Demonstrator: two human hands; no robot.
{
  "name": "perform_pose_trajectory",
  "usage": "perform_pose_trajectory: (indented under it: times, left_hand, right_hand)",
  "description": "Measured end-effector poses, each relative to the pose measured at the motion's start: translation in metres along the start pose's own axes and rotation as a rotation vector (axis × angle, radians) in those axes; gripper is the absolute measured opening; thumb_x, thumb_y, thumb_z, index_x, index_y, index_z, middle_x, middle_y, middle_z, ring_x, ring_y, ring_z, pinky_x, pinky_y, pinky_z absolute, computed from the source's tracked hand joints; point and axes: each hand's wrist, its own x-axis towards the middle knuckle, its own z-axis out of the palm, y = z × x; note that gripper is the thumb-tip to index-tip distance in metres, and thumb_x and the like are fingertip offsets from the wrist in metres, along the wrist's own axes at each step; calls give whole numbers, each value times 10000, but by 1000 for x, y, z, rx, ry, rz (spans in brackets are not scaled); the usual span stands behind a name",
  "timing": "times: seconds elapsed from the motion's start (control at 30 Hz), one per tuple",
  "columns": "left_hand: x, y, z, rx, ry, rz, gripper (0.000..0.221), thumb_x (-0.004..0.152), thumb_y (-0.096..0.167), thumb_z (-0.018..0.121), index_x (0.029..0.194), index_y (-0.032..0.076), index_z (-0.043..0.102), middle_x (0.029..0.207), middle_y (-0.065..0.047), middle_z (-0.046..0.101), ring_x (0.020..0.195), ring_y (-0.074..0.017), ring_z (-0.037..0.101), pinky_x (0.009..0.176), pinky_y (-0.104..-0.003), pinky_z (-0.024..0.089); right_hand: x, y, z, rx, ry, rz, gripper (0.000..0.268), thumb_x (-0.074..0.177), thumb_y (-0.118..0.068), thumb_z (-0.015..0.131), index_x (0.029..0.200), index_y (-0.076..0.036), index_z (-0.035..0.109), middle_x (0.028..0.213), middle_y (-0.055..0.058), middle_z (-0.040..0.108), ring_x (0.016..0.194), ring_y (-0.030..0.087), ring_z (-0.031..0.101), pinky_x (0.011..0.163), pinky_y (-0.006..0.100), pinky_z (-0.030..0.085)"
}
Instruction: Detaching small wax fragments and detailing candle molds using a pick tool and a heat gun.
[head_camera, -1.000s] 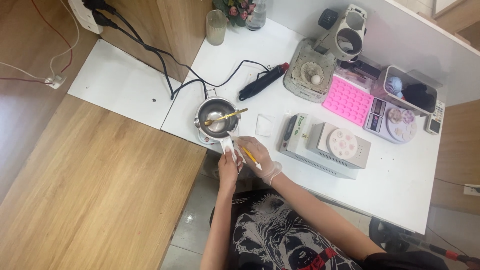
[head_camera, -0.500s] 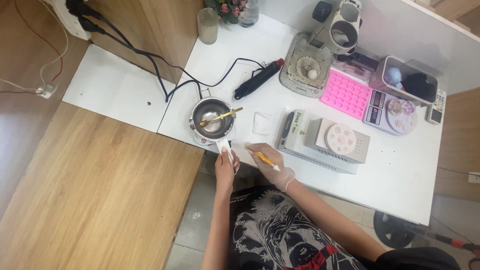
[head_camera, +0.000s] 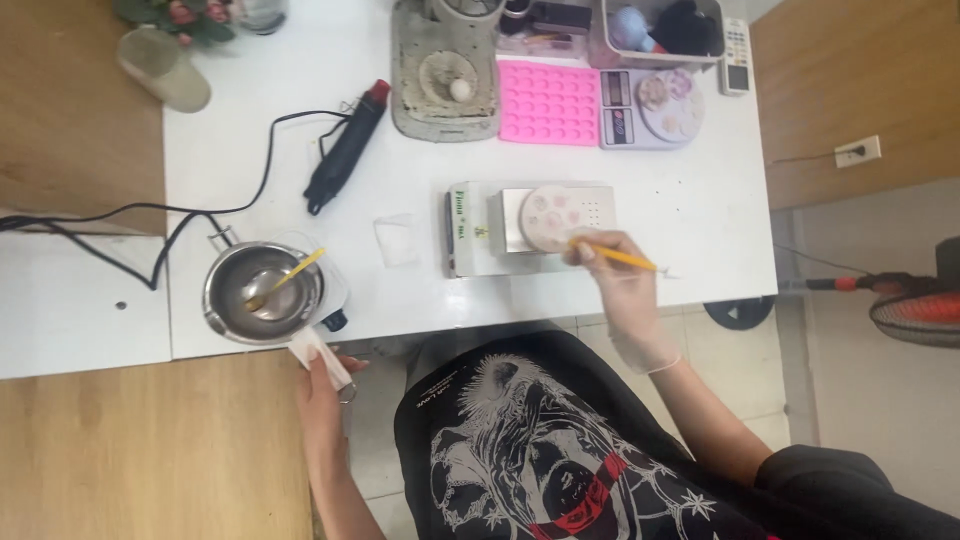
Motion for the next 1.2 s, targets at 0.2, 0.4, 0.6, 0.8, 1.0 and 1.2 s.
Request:
perform_pose_trajectory:
  times: [0.2, 0.4, 0.6, 0.8, 1.0, 1.2]
  left_hand:
    - [-53, 43, 18, 358, 461, 339, 475, 1104, 212, 636, 1434, -40, 406, 1204, -180, 613, 1114, -238, 600, 934, -413, 481]
    - [-82, 90, 118, 474, 186, 619, 623, 986, 162, 749, 1478, -15, 411, 1302, -166, 610, 1246, -290, 580, 1083, -434, 441]
    - [-64, 93, 232, 630, -207, 657, 943, 804, 326, 875, 1527, 21, 352, 1553, -203, 441, 1452, -375, 388, 1187, -518, 280]
    - [-42, 74, 275, 711, -297, 684, 1147, 737, 423, 893, 1585, 39, 224, 1641, -144, 322, 1558, -352, 218, 1221, -610, 110]
    - [-37, 71, 279, 743, -233, 678, 1100, 770, 431, 879, 1600, 90, 242, 1662, -128, 321, 1565, -314, 266, 1232, -587, 138]
    - [-38, 69, 280, 755, -222, 650, 1053, 781, 363, 869, 1602, 100, 264, 1661, -117, 338, 1564, -314, 286, 1245, -580, 149]
  right_hand:
    - [44, 4, -72, -44, 119, 39, 207, 1045, -198, 616, 1115, -2, 620, 1015, 95, 707, 976, 163, 692, 946, 318, 570]
    - [60, 41, -90, -287, -144, -5, 194, 1094, -175, 535, 1107, 11, 589, 986, 106, 718, 991, 152, 680, 933, 310, 543]
    - [65, 48, -85, -284, -249, -11, 171, 1077, -141, 528, 1139, 9, 580, 1048, 98, 719, 1008, 142, 682, 944, 303, 572]
    - [70, 71, -86, -129, -316, 0, 195, 1075, -152, 529, 1170, 13, 573, 1155, 100, 707, 1105, 163, 686, 992, 311, 554]
    - [75, 80, -88, -57, -372, 13, 206, 1091, -157, 523, 1181, 21, 578, 1183, 109, 693, 1147, 177, 684, 1008, 314, 536]
    - [75, 89, -91, -34, -402, 27, 200, 1091, -153, 527, 1167, 20, 594, 1147, 101, 702, 1112, 157, 684, 1002, 312, 546]
